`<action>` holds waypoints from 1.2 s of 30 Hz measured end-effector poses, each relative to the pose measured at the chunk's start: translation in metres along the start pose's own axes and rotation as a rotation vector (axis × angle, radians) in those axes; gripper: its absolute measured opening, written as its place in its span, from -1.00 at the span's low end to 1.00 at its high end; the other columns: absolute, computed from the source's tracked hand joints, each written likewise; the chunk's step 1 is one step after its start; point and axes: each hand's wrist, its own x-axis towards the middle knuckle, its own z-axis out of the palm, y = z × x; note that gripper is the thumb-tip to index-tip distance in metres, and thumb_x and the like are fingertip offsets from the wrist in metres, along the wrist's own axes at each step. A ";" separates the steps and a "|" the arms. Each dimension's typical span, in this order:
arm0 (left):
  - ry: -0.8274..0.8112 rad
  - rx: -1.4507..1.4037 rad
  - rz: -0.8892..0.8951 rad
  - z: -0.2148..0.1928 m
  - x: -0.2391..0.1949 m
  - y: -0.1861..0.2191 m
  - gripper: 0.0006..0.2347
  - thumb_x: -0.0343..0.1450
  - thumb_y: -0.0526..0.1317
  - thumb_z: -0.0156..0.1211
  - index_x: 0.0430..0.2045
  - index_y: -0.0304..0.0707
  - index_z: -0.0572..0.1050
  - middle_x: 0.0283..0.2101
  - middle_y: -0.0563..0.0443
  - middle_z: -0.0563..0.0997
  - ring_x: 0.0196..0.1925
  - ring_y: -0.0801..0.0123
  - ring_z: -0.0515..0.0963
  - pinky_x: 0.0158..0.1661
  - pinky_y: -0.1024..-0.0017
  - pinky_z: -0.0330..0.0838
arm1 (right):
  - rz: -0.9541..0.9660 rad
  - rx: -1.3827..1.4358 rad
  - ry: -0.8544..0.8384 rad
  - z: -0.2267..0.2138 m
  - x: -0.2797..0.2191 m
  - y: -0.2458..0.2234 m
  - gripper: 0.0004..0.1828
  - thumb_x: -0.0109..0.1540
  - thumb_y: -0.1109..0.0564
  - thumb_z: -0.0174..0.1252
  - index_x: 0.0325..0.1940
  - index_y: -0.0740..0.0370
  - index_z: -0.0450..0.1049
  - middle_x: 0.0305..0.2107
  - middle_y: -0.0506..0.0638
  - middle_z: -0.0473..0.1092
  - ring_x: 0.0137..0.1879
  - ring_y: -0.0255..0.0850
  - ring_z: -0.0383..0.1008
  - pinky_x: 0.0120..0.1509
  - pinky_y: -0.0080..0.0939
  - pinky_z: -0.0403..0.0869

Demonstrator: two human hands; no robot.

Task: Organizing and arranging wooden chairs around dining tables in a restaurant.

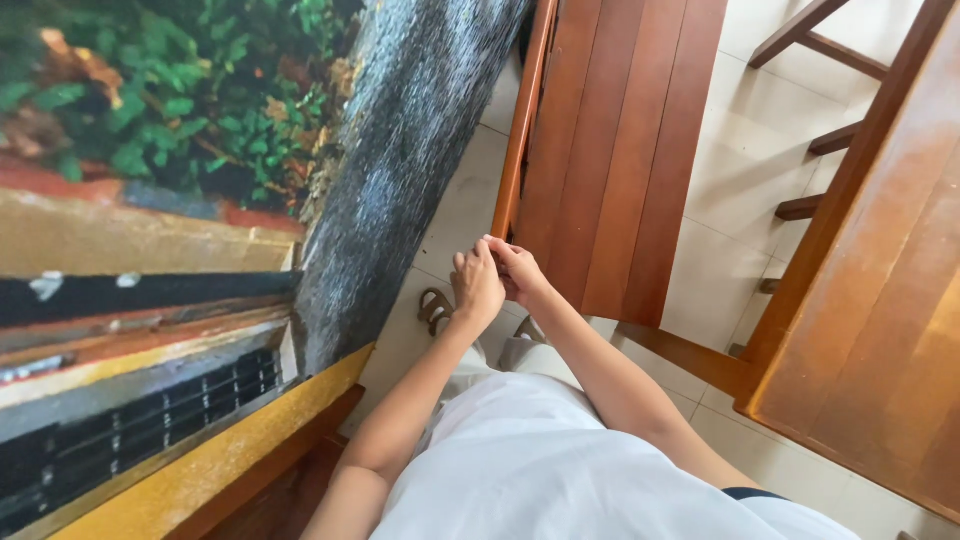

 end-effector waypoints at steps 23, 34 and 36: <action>-0.079 -0.072 0.100 0.042 -0.031 0.061 -0.32 0.25 -0.22 0.39 0.18 -0.56 0.12 0.23 -0.47 0.28 0.29 -0.29 0.31 0.14 -0.11 0.34 | -0.262 -0.141 0.222 -0.066 -0.023 0.002 -0.33 0.20 -0.21 0.35 0.18 0.28 0.36 -0.13 0.01 0.44 -0.03 -0.28 0.44 0.01 -0.27 0.46; -0.194 -0.183 0.563 -0.025 -0.074 0.068 -0.19 0.29 -0.27 0.38 0.43 -0.33 0.00 0.52 -0.37 -0.06 0.57 -0.24 -0.08 0.37 -0.22 -0.05 | -0.641 0.003 0.555 -0.060 -0.106 0.032 -0.28 0.27 -0.12 0.24 0.40 0.18 0.17 0.26 0.14 0.22 0.31 -0.14 0.33 0.31 -0.13 0.39; -0.208 -0.289 0.662 -0.032 -0.077 0.064 -0.30 0.34 -0.27 0.35 0.42 -0.27 0.15 0.52 -0.27 0.07 0.58 -0.18 0.01 0.41 -0.16 -0.01 | -0.732 0.003 0.596 -0.054 -0.125 0.036 -0.31 0.30 -0.09 0.23 0.41 0.18 0.17 0.30 0.15 0.21 0.37 -0.14 0.29 0.40 -0.13 0.33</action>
